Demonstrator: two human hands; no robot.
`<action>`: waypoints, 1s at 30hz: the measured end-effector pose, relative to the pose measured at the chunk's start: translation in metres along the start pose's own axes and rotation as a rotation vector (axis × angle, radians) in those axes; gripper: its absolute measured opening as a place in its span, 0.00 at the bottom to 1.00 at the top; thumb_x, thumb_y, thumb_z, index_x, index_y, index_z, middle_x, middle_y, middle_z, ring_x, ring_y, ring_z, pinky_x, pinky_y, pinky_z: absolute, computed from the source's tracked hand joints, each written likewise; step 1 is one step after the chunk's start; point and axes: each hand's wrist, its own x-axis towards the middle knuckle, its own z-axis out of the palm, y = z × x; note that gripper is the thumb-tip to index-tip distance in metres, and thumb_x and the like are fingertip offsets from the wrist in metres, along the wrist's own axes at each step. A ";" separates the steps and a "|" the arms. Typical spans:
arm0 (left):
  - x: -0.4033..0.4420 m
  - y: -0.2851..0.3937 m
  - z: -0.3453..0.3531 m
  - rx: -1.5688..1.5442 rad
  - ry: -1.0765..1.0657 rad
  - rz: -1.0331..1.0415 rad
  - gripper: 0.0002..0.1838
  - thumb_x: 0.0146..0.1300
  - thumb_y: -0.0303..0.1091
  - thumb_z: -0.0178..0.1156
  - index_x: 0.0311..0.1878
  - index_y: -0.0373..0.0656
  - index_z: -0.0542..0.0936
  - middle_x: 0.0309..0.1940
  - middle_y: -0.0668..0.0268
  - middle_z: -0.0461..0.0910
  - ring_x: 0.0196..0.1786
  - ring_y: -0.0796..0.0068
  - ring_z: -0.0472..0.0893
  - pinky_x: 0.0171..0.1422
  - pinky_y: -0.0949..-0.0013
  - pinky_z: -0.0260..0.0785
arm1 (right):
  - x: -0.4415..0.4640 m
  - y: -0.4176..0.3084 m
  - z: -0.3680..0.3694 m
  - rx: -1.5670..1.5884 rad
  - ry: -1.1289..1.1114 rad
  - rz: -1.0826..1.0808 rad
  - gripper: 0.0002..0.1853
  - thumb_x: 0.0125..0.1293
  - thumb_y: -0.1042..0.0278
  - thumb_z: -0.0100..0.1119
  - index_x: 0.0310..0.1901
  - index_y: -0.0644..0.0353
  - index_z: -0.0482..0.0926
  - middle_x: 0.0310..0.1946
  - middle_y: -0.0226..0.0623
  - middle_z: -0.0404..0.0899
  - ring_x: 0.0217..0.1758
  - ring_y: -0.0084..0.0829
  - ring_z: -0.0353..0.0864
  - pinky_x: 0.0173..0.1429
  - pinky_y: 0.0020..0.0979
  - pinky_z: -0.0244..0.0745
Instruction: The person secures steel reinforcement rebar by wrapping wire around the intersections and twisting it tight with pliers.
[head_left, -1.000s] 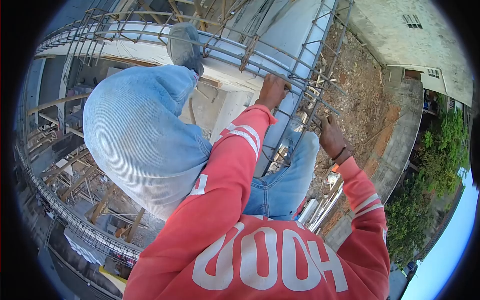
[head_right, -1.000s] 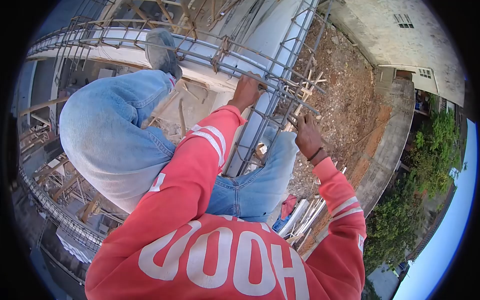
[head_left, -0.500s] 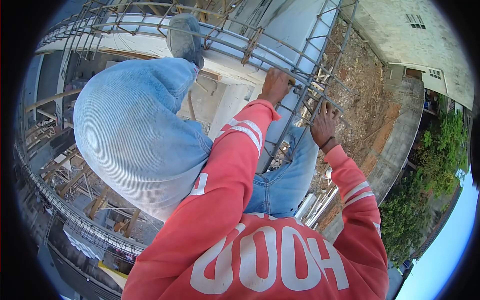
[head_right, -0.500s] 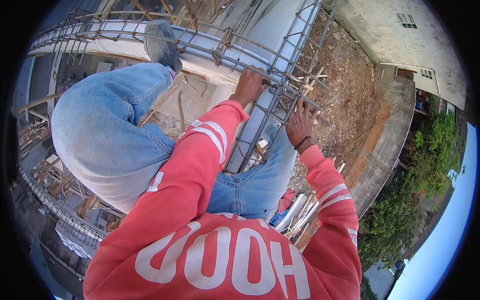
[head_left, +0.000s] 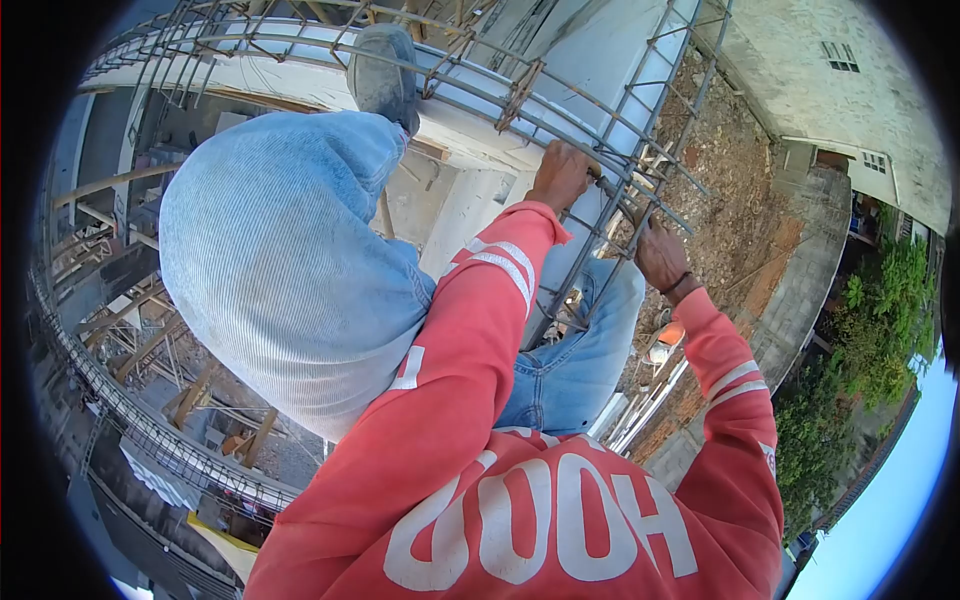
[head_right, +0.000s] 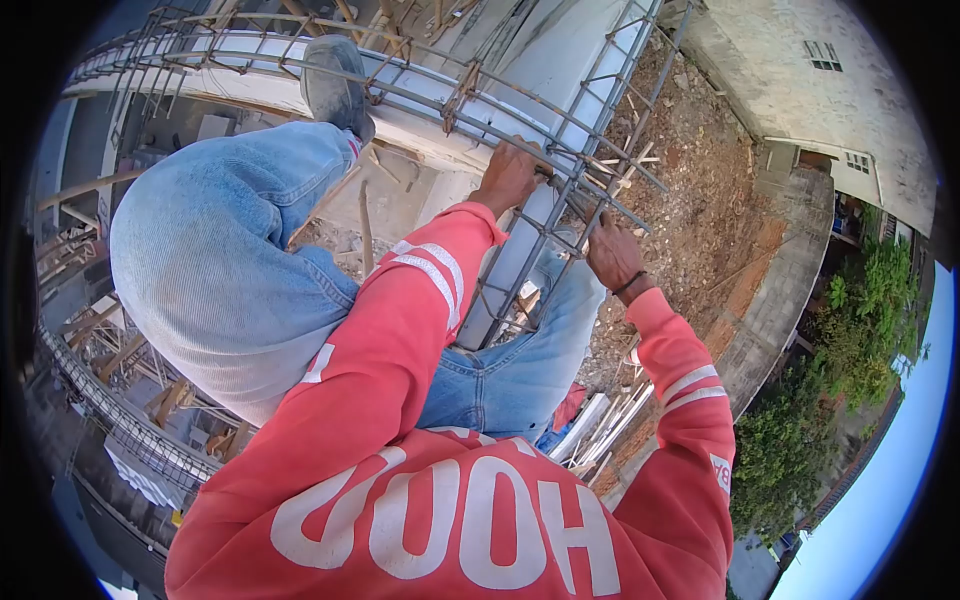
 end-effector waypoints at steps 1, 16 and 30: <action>0.000 0.001 -0.003 -0.015 -0.021 -0.009 0.16 0.55 0.35 0.72 0.45 0.43 0.80 0.46 0.56 0.80 0.57 0.53 0.75 0.66 0.53 0.64 | 0.001 0.001 -0.004 0.070 -0.057 0.019 0.27 0.61 0.72 0.55 0.63 0.71 0.69 0.48 0.56 0.78 0.43 0.55 0.82 0.44 0.49 0.79; -0.003 0.001 -0.006 -0.037 0.025 0.013 0.16 0.53 0.34 0.72 0.44 0.42 0.80 0.45 0.54 0.79 0.57 0.52 0.74 0.67 0.51 0.63 | 0.020 0.018 -0.046 0.842 -0.720 0.484 0.31 0.62 0.68 0.68 0.63 0.69 0.65 0.42 0.48 0.85 0.36 0.38 0.89 0.36 0.40 0.85; -0.002 0.000 -0.009 -0.028 -0.019 0.015 0.18 0.56 0.35 0.70 0.48 0.39 0.79 0.47 0.50 0.79 0.59 0.48 0.73 0.71 0.51 0.61 | -0.025 0.032 0.007 0.391 -0.176 0.267 0.36 0.59 0.71 0.55 0.72 0.62 0.60 0.57 0.63 0.75 0.55 0.62 0.79 0.58 0.56 0.75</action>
